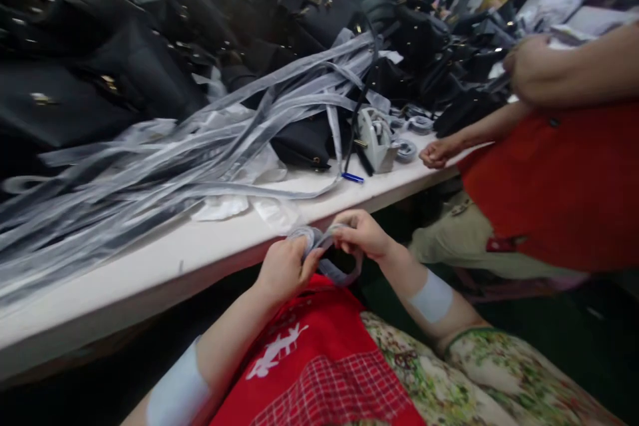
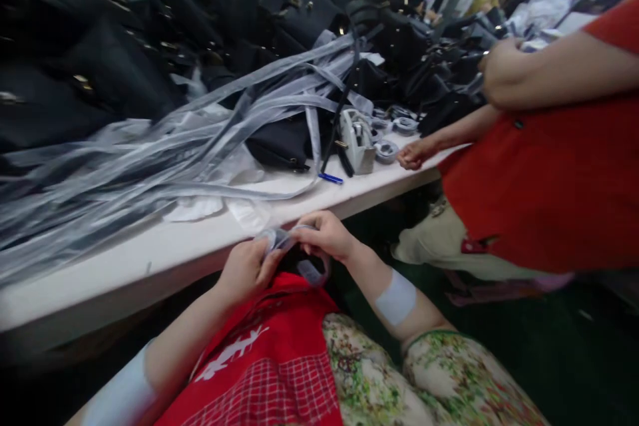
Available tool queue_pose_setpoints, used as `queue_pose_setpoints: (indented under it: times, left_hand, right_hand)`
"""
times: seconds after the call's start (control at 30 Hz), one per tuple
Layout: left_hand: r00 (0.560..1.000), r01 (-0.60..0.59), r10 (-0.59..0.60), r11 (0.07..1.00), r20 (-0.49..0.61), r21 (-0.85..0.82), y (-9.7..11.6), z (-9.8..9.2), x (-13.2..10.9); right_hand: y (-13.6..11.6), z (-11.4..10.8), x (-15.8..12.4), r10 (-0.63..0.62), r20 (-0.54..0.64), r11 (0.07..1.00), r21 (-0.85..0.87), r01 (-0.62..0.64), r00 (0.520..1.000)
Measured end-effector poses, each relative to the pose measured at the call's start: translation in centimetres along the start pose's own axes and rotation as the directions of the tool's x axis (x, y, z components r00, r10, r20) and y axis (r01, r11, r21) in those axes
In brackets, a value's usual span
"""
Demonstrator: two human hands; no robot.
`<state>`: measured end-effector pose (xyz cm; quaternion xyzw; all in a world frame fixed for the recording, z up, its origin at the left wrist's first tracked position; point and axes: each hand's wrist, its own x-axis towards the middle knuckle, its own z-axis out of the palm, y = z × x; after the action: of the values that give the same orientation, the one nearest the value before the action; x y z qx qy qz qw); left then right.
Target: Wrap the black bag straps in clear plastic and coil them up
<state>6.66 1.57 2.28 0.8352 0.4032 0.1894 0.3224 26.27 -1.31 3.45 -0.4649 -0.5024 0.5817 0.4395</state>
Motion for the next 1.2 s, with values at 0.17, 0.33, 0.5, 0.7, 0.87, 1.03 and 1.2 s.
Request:
queue_pose_setpoints:
  times: [0.17,0.33,0.5,0.7,0.87,1.03,1.2]
  left_hand:
    - [0.931,0.255,-0.104,0.869,0.349,-0.424,1.6,-0.5,0.0]
    - [0.867,0.498,-0.210,0.328,0.452,-0.803,2.6,-2.6,0.4]
    - [0.961,0.183,-0.226,0.085,0.160,-0.979,4.0,-4.3,1.9]
    - [0.903,-0.157,-0.339,0.312,-0.265,-0.937,4.2,-5.3,2.4]
    - [0.889,-0.279,-0.298,0.247,-0.347,-0.928,4.4,-9.3,1.7]
    - [0.946,-0.176,-0.291,-0.091,-0.143,-0.980,3.5,-12.0,1.0]
    - [0.943,-0.230,-0.317,-0.411,-0.098,-0.882,1.5,-13.2,0.7]
  right_hand:
    - [0.9,-3.0,1.5,-0.156,0.081,0.885,-0.432,0.176,0.984]
    - [1.5,-1.5,0.7,-0.197,0.084,0.820,-0.532,0.211,0.977]
    - [3.5,1.9,-0.6,-0.011,0.263,0.883,-0.450,0.133,0.965]
    - [5.6,4.3,-1.1,0.128,0.494,0.980,-0.196,-0.034,0.860]
    - [5.3,2.3,-0.3,0.101,0.075,0.990,-0.110,-0.093,0.992]
    - [4.9,0.3,-0.2,0.079,-0.185,0.990,-0.102,-0.099,0.980]
    - [4.1,0.7,-1.3,0.024,0.175,0.941,-0.337,0.037,0.984]
